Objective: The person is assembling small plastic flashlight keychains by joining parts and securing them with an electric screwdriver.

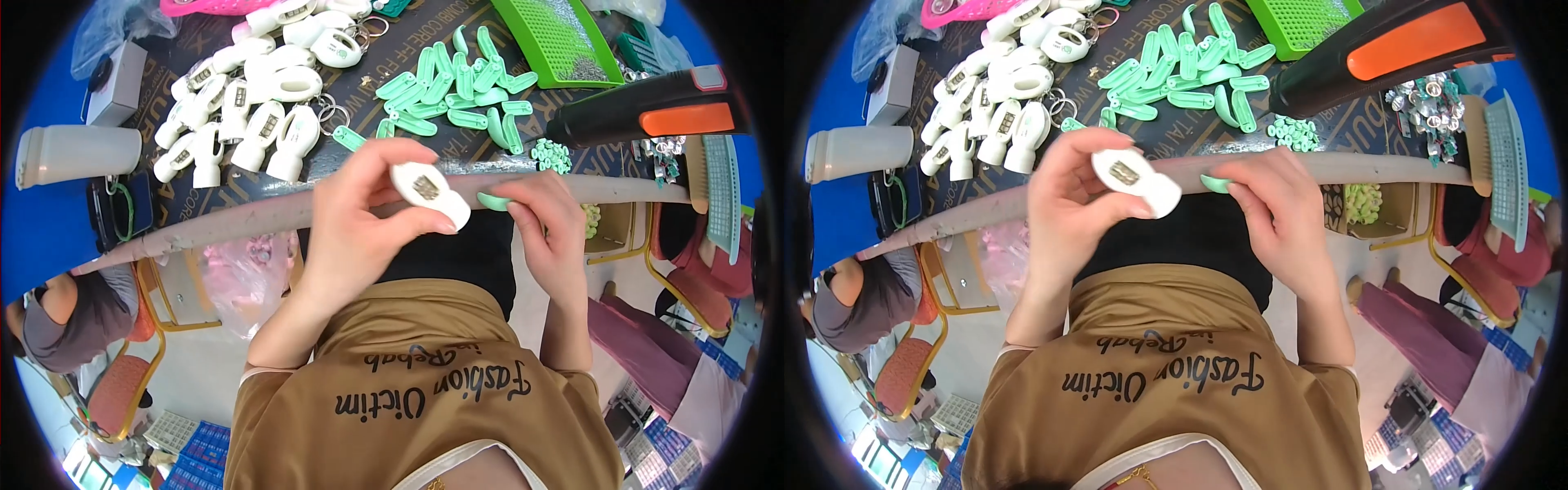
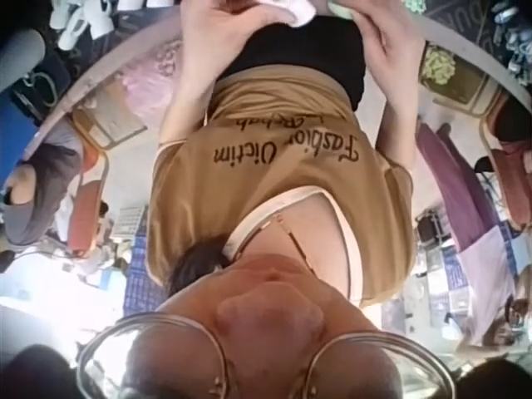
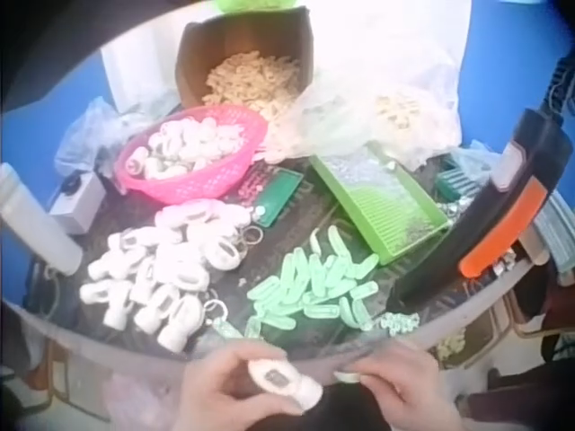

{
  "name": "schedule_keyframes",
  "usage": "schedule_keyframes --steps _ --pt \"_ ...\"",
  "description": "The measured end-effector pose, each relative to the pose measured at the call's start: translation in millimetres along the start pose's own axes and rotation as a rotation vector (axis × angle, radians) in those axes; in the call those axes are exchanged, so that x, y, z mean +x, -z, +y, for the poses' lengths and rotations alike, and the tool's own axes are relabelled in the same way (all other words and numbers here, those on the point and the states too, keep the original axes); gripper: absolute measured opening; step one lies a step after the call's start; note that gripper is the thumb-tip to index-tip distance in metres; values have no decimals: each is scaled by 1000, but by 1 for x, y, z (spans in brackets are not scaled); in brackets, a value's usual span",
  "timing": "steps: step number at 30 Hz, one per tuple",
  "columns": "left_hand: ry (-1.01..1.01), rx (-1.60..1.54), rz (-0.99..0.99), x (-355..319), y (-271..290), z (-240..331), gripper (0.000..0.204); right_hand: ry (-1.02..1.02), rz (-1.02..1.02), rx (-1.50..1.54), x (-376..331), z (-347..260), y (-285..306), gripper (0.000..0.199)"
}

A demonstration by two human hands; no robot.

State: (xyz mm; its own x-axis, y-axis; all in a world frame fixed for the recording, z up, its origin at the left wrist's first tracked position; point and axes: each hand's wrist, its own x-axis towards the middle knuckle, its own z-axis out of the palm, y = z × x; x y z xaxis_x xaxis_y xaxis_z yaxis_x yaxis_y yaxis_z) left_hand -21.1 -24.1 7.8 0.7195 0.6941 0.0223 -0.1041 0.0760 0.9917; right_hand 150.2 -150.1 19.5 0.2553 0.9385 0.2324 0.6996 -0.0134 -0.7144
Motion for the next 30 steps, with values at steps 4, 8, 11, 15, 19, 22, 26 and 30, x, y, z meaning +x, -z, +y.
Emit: schedule_keyframes --steps 4,8,11,15,19,22,26,30 --pt "-127 412 107 1 -15 0 48 138 144 -247 -4 11 -8 24" --pt "-43 396 99 6 -9 2 50 239 216 -304 -5 20 -13 27" --pt "-3 347 48 9 1 -3 49 364 205 -333 -8 28 -10 28" --pt "32 268 -67 13 -2 2 38 370 143 -340 -12 33 -7 33" --pt "20 202 -174 12 -4 6 39 304 155 -147 -7 27 1 30" --pt "-76 195 -141 13 -6 -2 35 131 297 439 -4 21 -2 28" --pt "-81 252 -109 18 -12 0 35 36 428 528 18 -1 -30 26" --pt "-132 414 -112 24 -13 0 30 106 336 15 47 2 -42 26"
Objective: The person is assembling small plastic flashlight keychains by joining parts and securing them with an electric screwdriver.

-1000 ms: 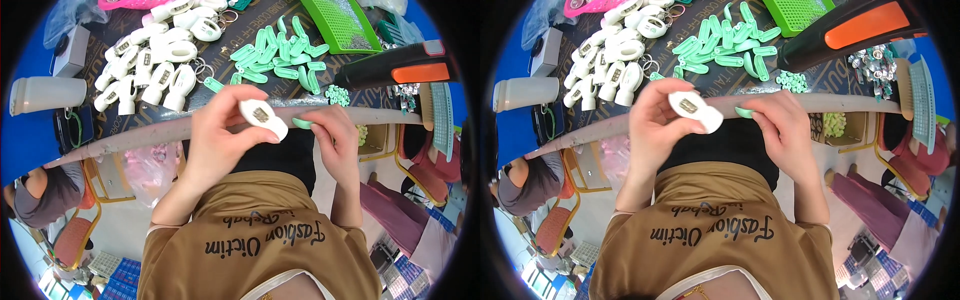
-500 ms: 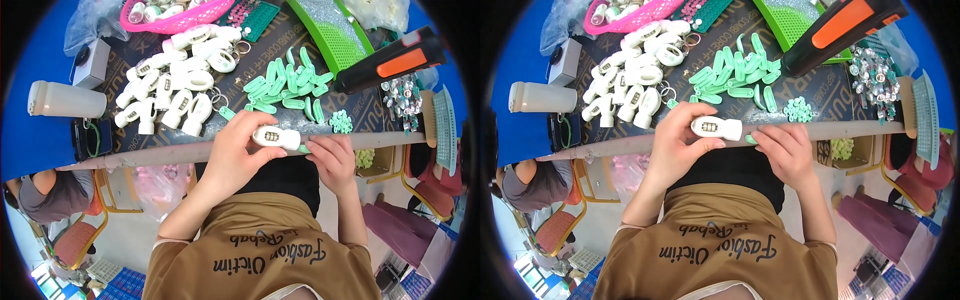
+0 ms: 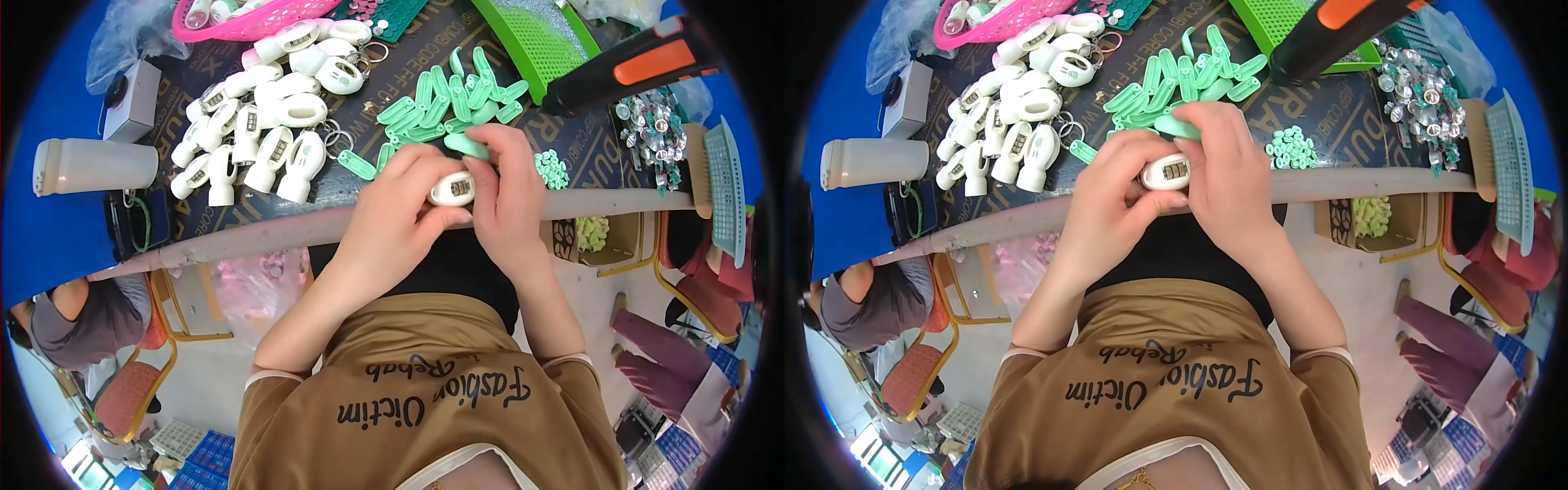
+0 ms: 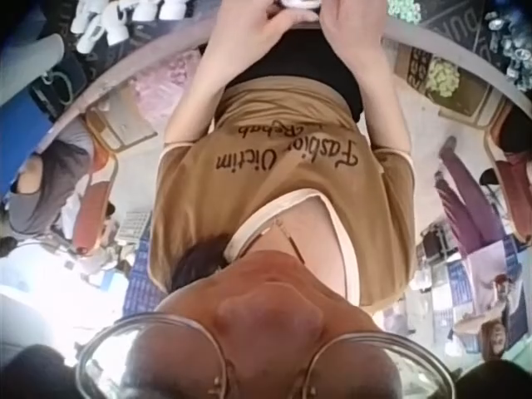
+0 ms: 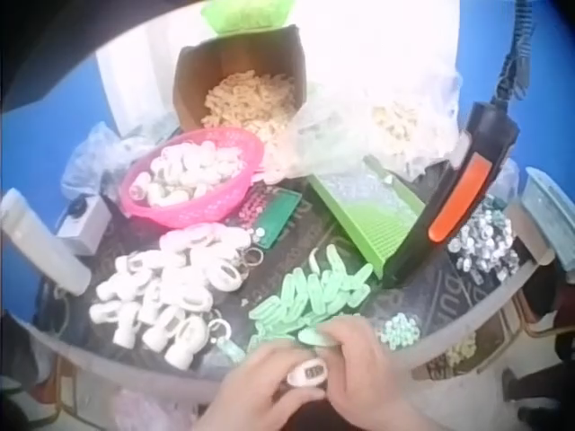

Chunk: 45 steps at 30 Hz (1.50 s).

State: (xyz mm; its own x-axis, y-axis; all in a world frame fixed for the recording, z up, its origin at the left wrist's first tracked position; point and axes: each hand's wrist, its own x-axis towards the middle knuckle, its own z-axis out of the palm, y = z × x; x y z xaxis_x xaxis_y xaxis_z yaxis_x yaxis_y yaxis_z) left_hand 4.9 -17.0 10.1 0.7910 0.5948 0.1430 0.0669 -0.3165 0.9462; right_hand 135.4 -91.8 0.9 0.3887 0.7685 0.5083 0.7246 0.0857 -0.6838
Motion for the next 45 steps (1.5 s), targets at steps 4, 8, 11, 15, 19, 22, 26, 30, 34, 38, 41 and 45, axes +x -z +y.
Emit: schedule_keyframes --steps 4,8,11,15,19,22,26,30,34,38,41,45 --pt "-20 418 -74 1 17 0 33 39 -14 -111 -3 1 -3 29" --pt "108 637 1 -14 39 13 38 83 24 -128 -5 3 -3 30" --pt "-10 647 100 -17 38 23 45 92 22 -126 -7 3 -4 31" --pt "-231 370 -28 -8 9 1 61 34 57 -49 -11 5 -8 28" --pt "-97 266 51 -3 -3 -6 46 -103 97 168 -11 3 -1 27" --pt "-77 219 57 -1 2 -9 40 -74 54 274 -9 1 18 23" --pt "-30 137 19 3 6 -7 33 229 -106 -9 -3 -8 32 22" --pt "-64 106 72 2 4 -9 32 322 -165 -53 3 -9 30 28" --pt "-77 96 80 1 3 -10 32 369 -201 -72 8 -8 29 30" --pt "-120 72 102 1 1 -14 32 379 -239 -119 10 -10 28 31" --pt "-107 106 90 0 3 -13 31 398 -257 -125 9 -6 25 31" --pt "-102 115 75 0 3 -15 29 403 -295 -130 10 -2 26 32"
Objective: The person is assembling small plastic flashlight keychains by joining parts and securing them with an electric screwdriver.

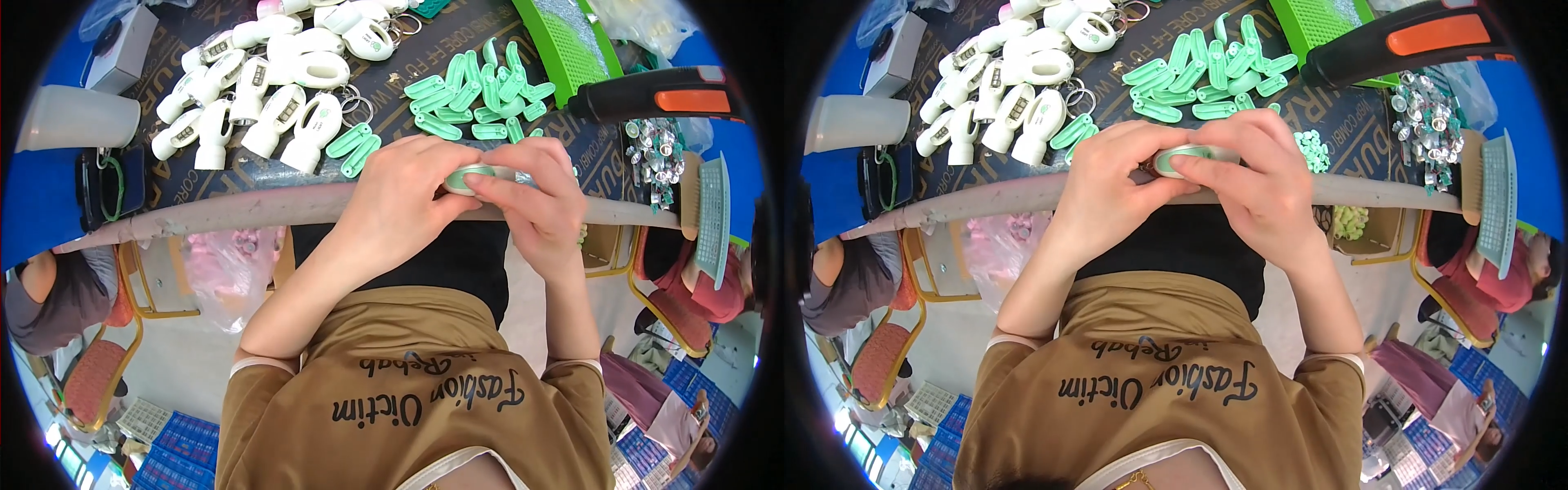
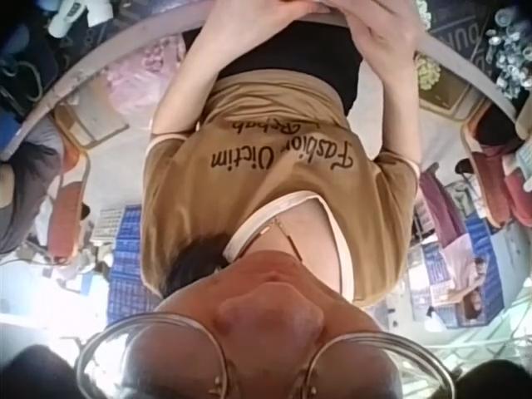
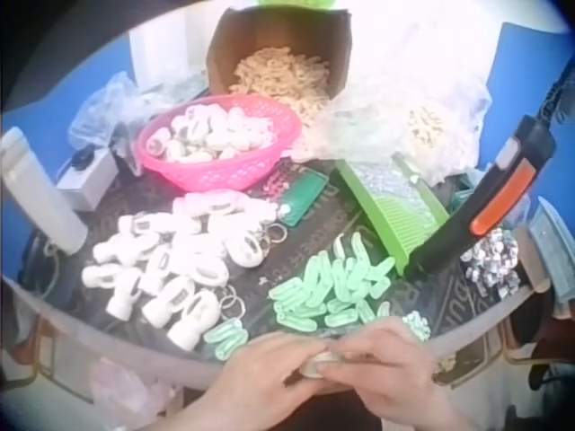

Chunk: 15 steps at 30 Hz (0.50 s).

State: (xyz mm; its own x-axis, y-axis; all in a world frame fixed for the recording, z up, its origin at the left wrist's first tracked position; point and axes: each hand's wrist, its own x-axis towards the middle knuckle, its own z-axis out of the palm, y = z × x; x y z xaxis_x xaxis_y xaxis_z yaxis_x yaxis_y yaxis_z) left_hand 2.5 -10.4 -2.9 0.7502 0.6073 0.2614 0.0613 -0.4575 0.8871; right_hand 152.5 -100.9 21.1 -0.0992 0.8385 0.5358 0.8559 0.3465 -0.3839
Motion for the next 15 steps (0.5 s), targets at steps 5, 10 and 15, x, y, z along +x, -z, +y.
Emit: schedule_keyframes --steps 5,10,15 --pt "-113 213 -11 -1 2 7 31 -71 31 61 -14 3 -8 35" --pt "-133 284 -38 3 3 7 31 -206 127 109 -13 -2 -13 32" --pt "-27 204 -137 3 3 13 33 -164 862 341 -32 6 -1 40"
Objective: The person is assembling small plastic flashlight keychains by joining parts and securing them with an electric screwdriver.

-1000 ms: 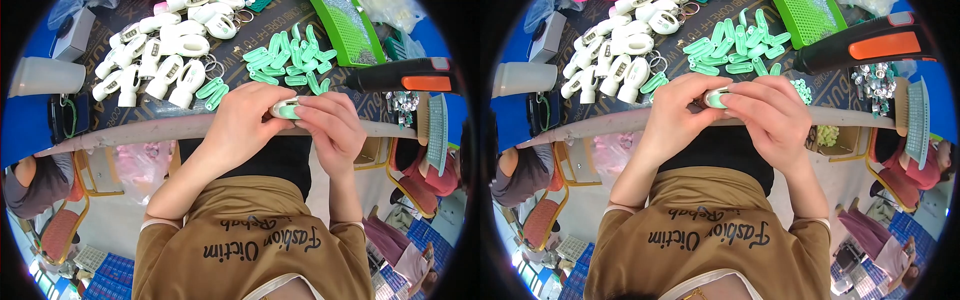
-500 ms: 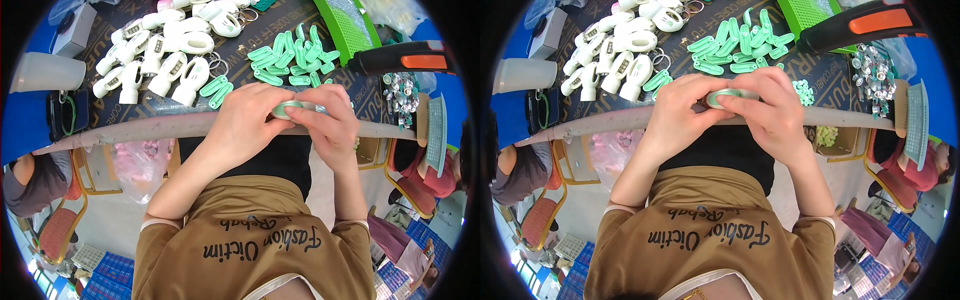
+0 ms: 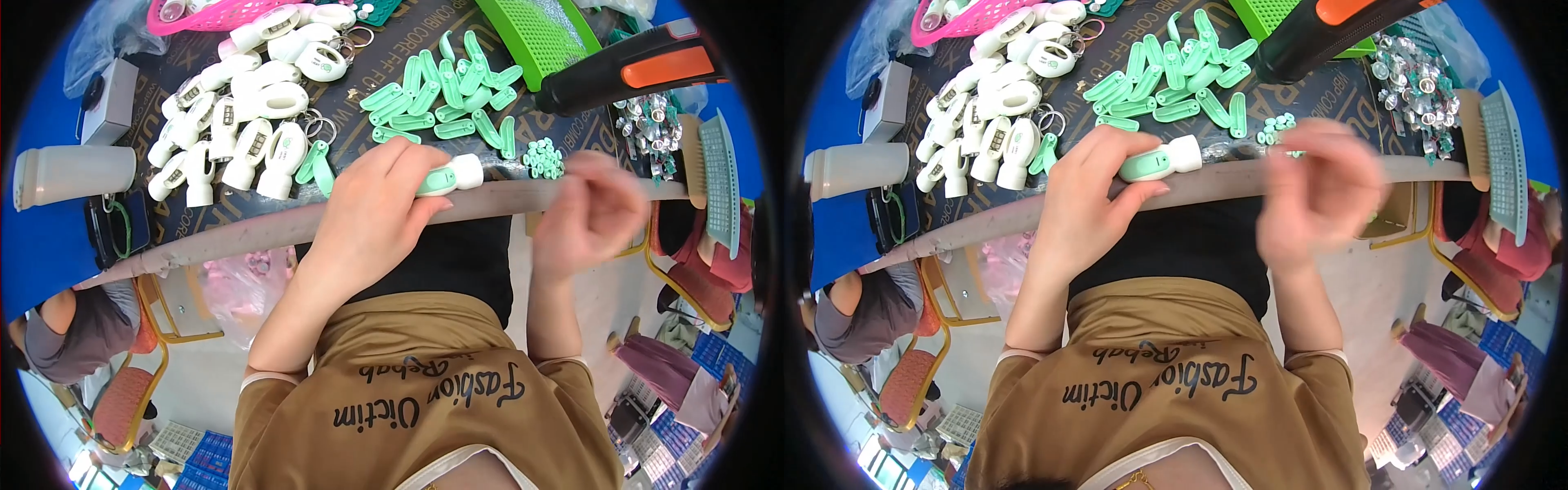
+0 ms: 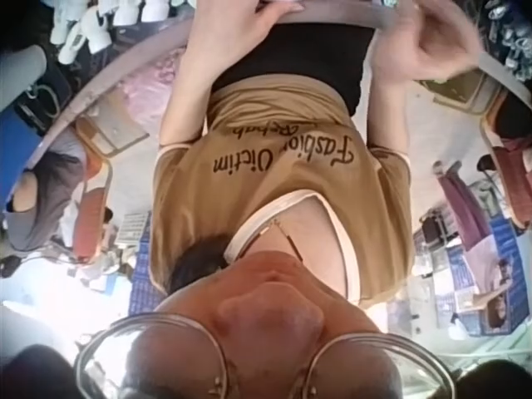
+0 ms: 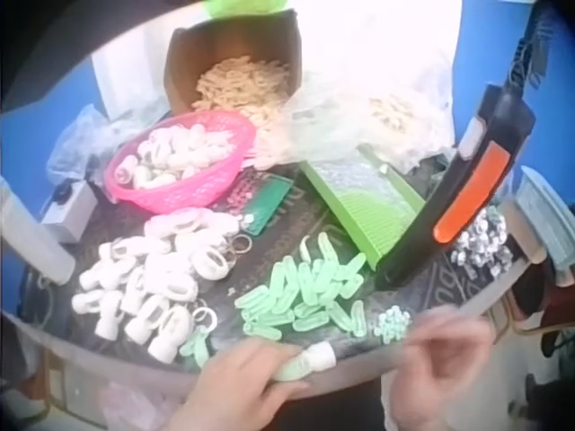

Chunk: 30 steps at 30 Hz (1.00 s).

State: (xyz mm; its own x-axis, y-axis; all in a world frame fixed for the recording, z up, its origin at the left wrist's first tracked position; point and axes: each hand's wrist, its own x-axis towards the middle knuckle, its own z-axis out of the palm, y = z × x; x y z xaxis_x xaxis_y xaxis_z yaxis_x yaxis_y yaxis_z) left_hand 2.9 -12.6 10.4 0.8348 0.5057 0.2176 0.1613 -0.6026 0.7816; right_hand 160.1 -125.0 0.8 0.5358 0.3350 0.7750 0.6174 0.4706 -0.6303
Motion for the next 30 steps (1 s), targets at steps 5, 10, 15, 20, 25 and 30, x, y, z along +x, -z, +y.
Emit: schedule_keyframes --steps 5,10,15,20,25,30 --pt "-11 36 -7 -3 -2 -2 34 -150 -133 209 60 6 16 68" --pt "-168 166 155 0 -10 -2 37 -418 -492 281 85 5 30 71" --pt "-157 178 226 -2 -15 1 34 -502 -491 137 81 4 50 81" --pt "-188 160 257 0 -15 -2 31 -384 -466 361 85 2 48 68" --pt "-171 156 169 -3 -10 -5 30 -344 -307 577 91 4 40 79" --pt "-189 128 163 -1 -8 -5 28 -307 -198 687 124 4 43 87"
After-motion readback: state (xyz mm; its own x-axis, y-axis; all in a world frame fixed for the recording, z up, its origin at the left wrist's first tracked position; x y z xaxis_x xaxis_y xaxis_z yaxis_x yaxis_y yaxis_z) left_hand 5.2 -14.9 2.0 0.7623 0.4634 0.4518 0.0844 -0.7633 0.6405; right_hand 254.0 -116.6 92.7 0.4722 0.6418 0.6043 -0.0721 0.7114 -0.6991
